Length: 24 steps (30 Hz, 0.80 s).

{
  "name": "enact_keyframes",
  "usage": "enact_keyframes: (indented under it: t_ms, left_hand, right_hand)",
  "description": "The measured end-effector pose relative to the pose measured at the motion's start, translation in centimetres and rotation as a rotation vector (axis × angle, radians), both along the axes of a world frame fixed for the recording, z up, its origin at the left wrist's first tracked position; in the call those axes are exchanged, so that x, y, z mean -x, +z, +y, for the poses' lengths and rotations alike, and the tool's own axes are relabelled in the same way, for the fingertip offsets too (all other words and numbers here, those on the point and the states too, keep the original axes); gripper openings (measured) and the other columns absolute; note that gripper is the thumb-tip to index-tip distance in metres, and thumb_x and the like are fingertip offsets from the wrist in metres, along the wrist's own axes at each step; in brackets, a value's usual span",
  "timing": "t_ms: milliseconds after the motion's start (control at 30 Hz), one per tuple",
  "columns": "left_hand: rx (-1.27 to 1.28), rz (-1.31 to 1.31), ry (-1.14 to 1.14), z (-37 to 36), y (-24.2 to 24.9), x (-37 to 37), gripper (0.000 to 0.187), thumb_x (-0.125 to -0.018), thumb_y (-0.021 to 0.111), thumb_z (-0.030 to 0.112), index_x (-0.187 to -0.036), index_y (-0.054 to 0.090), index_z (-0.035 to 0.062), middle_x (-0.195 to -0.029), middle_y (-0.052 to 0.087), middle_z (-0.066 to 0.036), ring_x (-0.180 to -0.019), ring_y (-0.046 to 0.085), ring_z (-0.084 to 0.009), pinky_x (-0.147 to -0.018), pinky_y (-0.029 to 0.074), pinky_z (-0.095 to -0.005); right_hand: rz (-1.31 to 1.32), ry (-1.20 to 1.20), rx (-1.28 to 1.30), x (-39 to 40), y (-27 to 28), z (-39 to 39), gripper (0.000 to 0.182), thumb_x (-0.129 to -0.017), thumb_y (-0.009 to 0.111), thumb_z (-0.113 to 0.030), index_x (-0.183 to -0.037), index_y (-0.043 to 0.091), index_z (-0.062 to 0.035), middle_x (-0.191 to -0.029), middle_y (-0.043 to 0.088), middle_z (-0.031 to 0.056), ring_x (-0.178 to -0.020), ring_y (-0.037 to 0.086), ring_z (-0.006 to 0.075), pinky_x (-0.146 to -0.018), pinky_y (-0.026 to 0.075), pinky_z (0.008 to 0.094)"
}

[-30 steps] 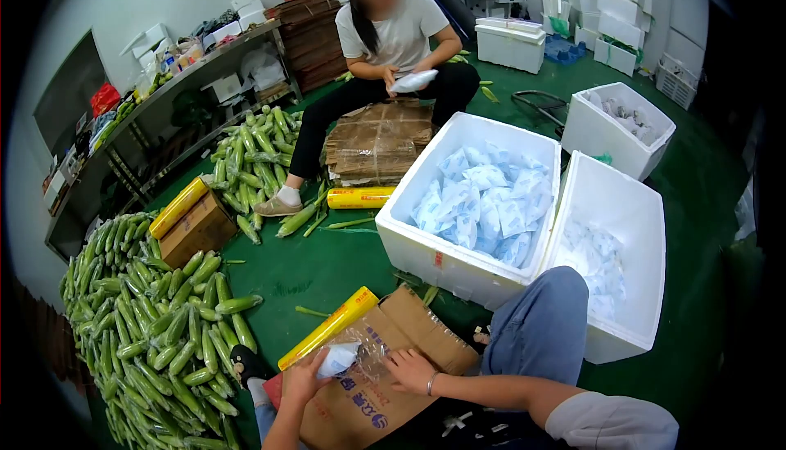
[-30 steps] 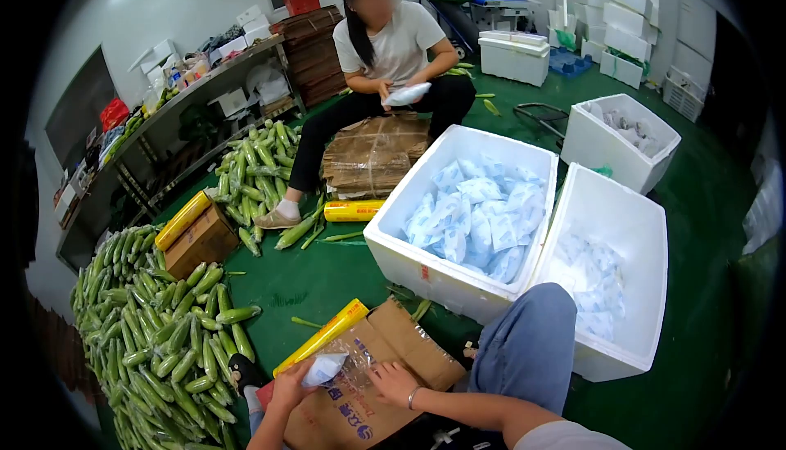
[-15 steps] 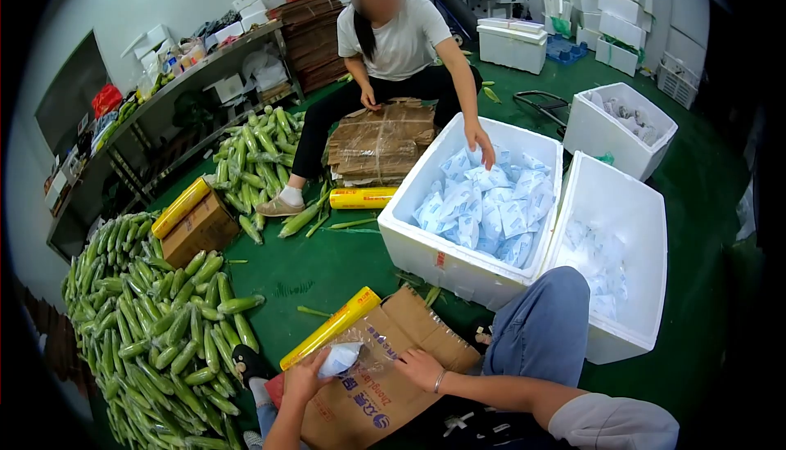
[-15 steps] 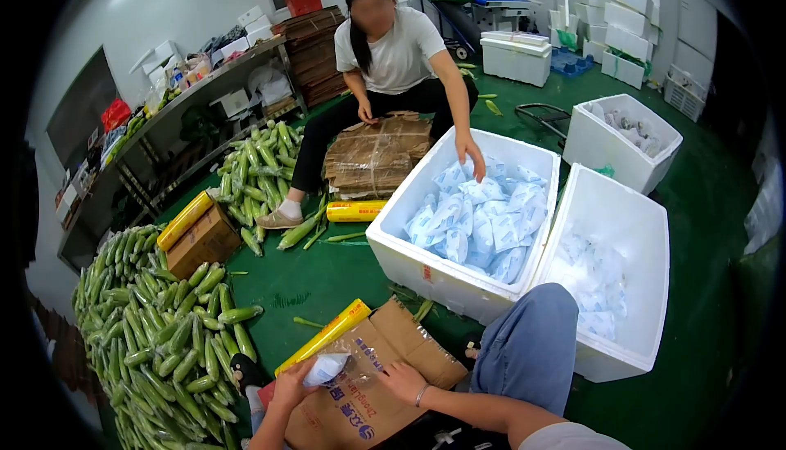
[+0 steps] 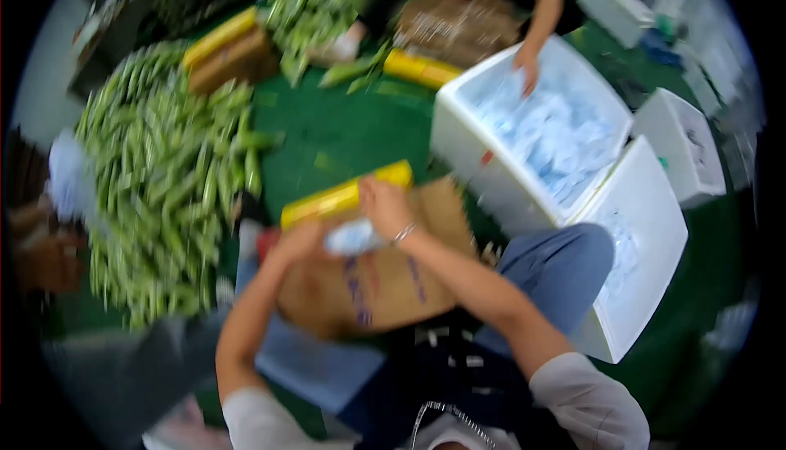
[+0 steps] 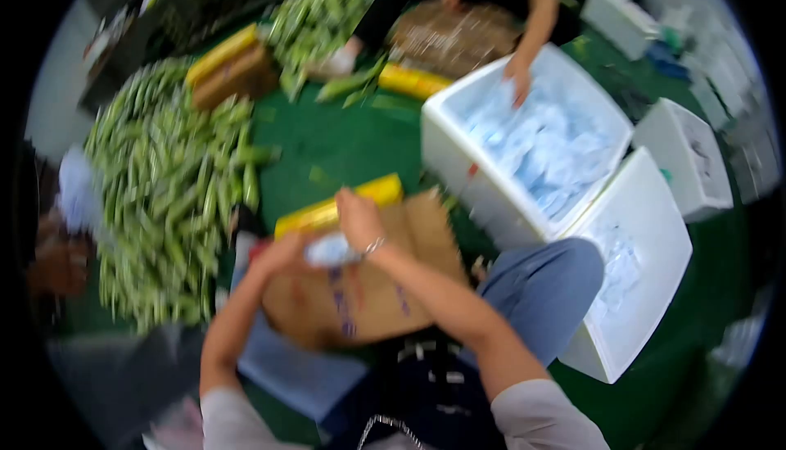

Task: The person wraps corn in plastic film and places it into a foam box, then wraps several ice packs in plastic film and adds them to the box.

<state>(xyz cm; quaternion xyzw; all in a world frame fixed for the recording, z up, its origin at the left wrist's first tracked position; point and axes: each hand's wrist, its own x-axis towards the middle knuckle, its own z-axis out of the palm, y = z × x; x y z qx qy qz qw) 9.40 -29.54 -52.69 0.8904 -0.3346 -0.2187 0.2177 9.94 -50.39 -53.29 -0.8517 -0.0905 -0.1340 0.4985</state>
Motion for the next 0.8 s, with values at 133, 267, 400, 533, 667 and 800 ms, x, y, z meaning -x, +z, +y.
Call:
enact_keyframes:
  t_ms: [133,267,400,533,667,800]
  left_hand:
    - [0.098,0.604,0.135,1.4,-2.4,-0.4,0.038,-0.091,0.057,0.034,-0.108,0.066,0.001,-0.103,0.067,-0.009,-0.091,0.061,-0.0136,-0.081,0.049,-0.0285]
    - [0.114,0.904,0.355,1.9,-13.6,1.3,0.033,-0.093,0.054,0.031,-0.105,0.068,0.003,-0.102,0.067,-0.007,-0.092,0.059,-0.0136,-0.083,0.048,-0.0304]
    - [0.436,0.628,-0.025,2.8,-17.7,2.9,0.031,-0.089,0.059,0.024,-0.111,0.065,0.0027,-0.107,0.066,-0.01,-0.089,0.06,-0.0157,-0.08,0.048,-0.0332]
    - [-0.126,0.276,0.133,-1.9,-9.6,3.6,0.026,-0.084,0.054,0.024,-0.093,0.068,0.0034,-0.079,0.066,-0.017,-0.07,0.063,-0.032,-0.067,0.05,-0.0409]
    - [-0.222,-0.649,0.037,-3.5,-3.3,6.7,0.041,-0.084,0.056,0.035,-0.11,0.061,0.0031,-0.101,0.062,-0.021,-0.09,0.061,-0.0356,-0.08,0.048,-0.0438]
    - [-0.045,-0.335,0.309,-4.3,0.4,8.0,0.049,-0.077,0.066,0.043,-0.111,0.059,0.0082,-0.105,0.061,-0.016,-0.099,0.058,-0.0355,-0.087,0.044,-0.0469]
  right_hand:
    - [-0.264,0.357,0.27,8.4,-2.2,-0.3,0.04,-0.077,0.064,-0.018,-0.112,0.054,0.0005,-0.107,0.059,0.0219,-0.102,0.056,0.0359,-0.088,0.046,0.0425]
    - [-0.009,0.531,0.593,12.3,-1.6,-1.6,0.084,-0.064,0.077,-0.028,-0.128,0.037,0.0092,-0.131,0.041,0.0246,-0.126,0.036,0.0376,-0.108,0.025,0.0456]
    - [0.039,0.599,0.761,12.5,-5.8,-1.2,0.077,-0.063,0.07,-0.017,-0.126,0.035,0.0125,-0.127,0.041,0.0306,-0.119,0.041,0.0427,-0.107,0.03,0.0435]
    - [0.097,0.704,0.732,10.7,-4.9,-2.0,0.088,-0.059,0.075,-0.036,-0.121,0.039,0.0149,-0.122,0.047,0.028,-0.11,0.049,0.0401,-0.096,0.041,0.0397]
    - [0.566,1.095,0.821,4.7,-6.9,-1.2,0.095,-0.06,0.07,-0.058,-0.123,0.045,0.0082,-0.109,0.059,0.0234,-0.1,0.059,0.0319,-0.088,0.047,0.0369]
    - [0.539,1.554,0.903,-4.6,-2.2,0.5,0.076,-0.077,0.055,-0.062,-0.132,0.049,-0.0093,-0.117,0.06,0.0138,-0.11,0.055,0.0262,-0.096,0.042,0.0317]
